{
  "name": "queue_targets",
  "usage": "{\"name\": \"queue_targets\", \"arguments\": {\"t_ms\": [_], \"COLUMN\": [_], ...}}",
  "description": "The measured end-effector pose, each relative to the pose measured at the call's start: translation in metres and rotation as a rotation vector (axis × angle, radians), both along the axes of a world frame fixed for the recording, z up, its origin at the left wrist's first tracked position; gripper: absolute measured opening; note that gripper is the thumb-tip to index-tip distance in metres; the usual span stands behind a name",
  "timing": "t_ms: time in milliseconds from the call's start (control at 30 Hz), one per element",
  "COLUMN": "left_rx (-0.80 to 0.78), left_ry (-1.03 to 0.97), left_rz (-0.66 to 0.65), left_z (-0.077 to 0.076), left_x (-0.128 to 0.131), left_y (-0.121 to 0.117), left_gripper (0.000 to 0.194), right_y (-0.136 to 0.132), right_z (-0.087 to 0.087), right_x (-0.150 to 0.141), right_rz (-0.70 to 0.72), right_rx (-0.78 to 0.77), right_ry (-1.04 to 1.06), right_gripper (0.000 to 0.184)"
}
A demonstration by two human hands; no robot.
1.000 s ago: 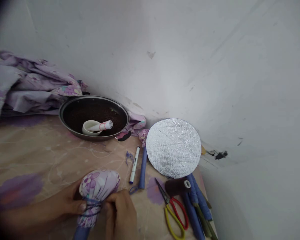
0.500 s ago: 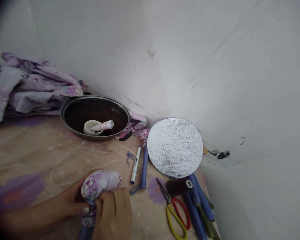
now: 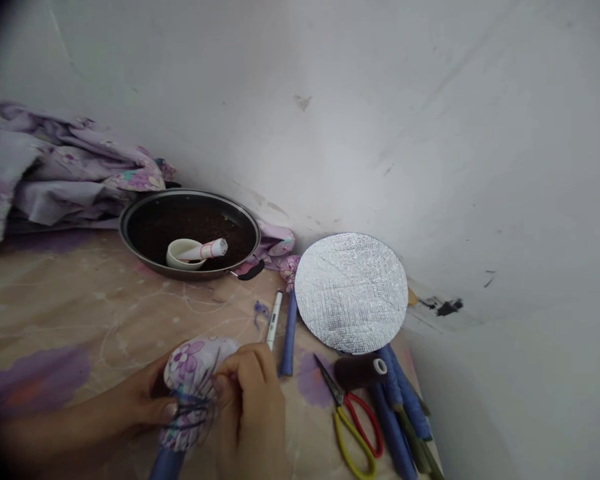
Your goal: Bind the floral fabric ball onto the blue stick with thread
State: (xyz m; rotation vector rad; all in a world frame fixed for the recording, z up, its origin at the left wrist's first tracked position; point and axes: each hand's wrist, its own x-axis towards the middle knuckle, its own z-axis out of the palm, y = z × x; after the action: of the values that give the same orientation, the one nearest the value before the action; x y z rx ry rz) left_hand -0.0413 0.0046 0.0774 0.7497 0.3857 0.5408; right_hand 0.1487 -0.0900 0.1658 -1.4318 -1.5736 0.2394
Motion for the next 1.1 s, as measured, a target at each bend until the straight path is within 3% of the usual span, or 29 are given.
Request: {"name": "queue_targets", "arguments": {"t_ms": [133,333,500,600,767,867,967,1100], "left_rx": [-0.010,0.004,0.037,0.050,0.084,0.069,0.089,0.071], "left_ry": [-0.049,-0.071,-0.027,-0.015,-0.022,-0.027,0.001,0.028], "left_rz": [-0.020,-0.048,-0.055,-0.066,-0.032,-0.040,-0.026,-0.013], "left_z": [0.003,0.005,-0.002,-0.009,-0.017,-0.016,-0.015,-0.021], "left_x": [0.002,-0.001,-0.004,-0.003,0.005,0.008,0.008,0.006], "left_y": [0.000,0.001,0.001,0.001,0.000,0.000,0.000,0.000], "left_gripper": [0.086,0.079,0.095,0.097,0.089,0.088,0.083,0.082], "right_y": [-0.002,0.000,0.002,0.002,-0.005,-0.011,-0.015,-0.016], "right_z": [-0.015,-0.042,-0.038,-0.019,0.017,0.029,0.037,0.047], "right_x": [-0.003,-0.039,-0.041,-0.031,-0.011,-0.005,-0.003,-0.004], "right_rz": [-0.021,-0.298,-0.312,-0.182,-0.078,-0.077,-0.068,0.012], "right_rx": [0.017,0.141,0.182,0.156,0.027,-0.086,-0.087,-0.086], "right_ry": [-0.111,-0.301,-0.386,-0.216,0.393,0.726,0.826,0.805], "right_gripper": [0.026,0.026,0.030,0.029,0.020,0.028,0.035,0.024]}}
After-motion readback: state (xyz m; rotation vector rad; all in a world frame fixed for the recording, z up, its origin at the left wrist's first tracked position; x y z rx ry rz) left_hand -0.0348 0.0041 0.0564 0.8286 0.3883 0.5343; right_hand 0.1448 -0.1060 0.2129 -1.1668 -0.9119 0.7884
